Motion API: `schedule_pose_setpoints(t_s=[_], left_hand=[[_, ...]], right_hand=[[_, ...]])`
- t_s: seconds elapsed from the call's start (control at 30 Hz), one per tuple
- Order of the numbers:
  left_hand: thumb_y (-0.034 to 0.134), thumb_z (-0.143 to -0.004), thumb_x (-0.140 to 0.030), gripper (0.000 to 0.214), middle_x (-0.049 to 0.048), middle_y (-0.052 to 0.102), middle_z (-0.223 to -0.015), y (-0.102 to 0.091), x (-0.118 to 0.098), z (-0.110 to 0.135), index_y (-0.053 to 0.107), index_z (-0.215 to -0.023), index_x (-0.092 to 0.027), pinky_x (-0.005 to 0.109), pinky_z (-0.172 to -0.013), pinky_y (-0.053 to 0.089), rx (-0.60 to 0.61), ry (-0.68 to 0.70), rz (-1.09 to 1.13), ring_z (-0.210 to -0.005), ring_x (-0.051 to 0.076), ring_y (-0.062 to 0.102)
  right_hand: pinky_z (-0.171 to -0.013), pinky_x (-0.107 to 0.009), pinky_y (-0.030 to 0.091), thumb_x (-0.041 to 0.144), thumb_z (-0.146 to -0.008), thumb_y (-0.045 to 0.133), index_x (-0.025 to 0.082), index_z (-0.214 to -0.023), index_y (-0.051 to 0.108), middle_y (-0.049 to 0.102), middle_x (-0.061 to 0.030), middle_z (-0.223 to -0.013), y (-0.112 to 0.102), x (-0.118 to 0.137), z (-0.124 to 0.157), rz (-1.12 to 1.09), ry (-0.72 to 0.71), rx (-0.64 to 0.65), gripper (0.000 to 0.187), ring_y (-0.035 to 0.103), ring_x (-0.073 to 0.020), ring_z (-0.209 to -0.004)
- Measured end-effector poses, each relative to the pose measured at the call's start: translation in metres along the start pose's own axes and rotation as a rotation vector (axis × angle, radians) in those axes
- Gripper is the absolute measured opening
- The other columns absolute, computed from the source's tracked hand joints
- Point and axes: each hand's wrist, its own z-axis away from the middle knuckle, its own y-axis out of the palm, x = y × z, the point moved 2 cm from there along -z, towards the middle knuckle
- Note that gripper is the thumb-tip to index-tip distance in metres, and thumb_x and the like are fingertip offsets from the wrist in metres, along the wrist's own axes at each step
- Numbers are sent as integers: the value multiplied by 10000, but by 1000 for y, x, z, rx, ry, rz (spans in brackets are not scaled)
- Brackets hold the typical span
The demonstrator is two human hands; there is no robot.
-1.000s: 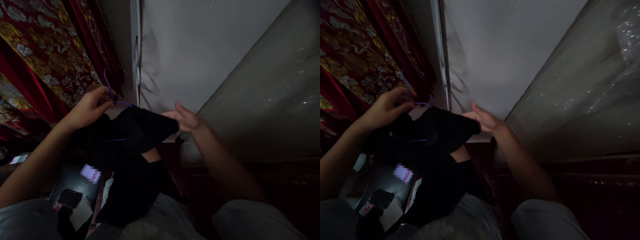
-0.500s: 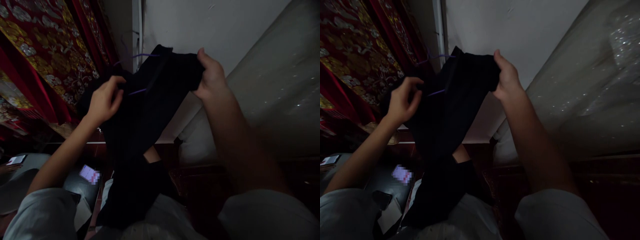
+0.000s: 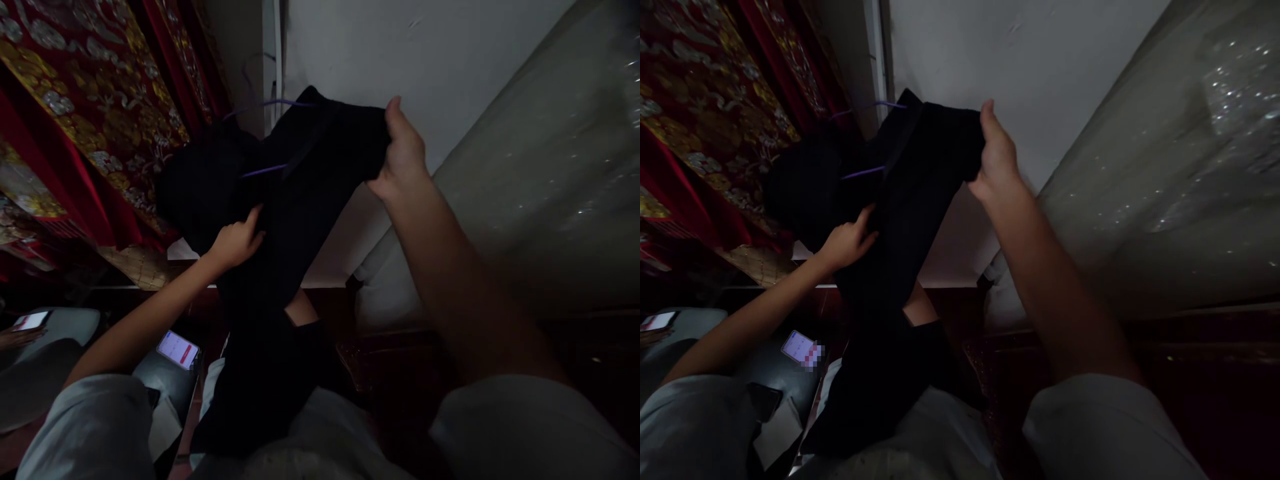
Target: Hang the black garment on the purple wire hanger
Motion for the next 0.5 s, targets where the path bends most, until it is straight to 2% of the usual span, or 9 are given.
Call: schedule_pose_setpoints(t_s=[0.1,0.17,0.23,0.33,0.4,0.5], left_hand=[[458,-1063,-384,476,99,752,-948,7,0,-2,490,-1481,-158,374,-748,541,-32,39,43,-838,285,735],[475,-1064,-452,412,89,742,-931,11,-4,2,612,-1334,-172,344,-707,511,-92,72,138,-811,268,717],[511,-1049,-498,378,56,709,-820,19,-12,8,692,-1148,-181,318,-680,478,-134,97,256,-750,236,683],[581,-1018,-435,306,16,630,-680,35,-27,20,695,-881,-186,302,-686,454,-157,141,397,-691,196,628],[612,-990,-355,228,9,635,-699,46,-37,28,674,-852,-184,298,-703,459,-183,171,488,-696,183,622],[585,-996,-288,141,18,699,-816,66,-48,37,678,-1019,-185,288,-705,488,-213,175,687,-704,169,645]], right_hand=[[-837,-346,552,548,-1069,450,175,-1097,742,755,-104,-1005,-2,8,0,23,-32,6,475,702,-169,-890],[-836,-366,549,547,-1086,384,168,-1140,742,758,-121,-1038,-12,11,4,20,-41,-40,523,703,-167,-859],[-853,-376,546,514,-1106,317,152,-1126,748,761,-137,-1074,-28,10,12,31,-37,-108,563,716,-163,-893],[-864,-378,536,494,-1111,264,155,-1107,753,762,-151,-1098,-56,-1,25,153,-55,-173,595,730,-154,-955],[-865,-368,531,521,-1104,242,164,-1117,749,759,-158,-1071,-71,-13,28,271,-100,-122,620,726,-148,-974],[-852,-347,524,526,-1091,266,160,-1062,744,735,-146,-944,-89,-30,23,450,-289,-91,603,705,-154,-956]])
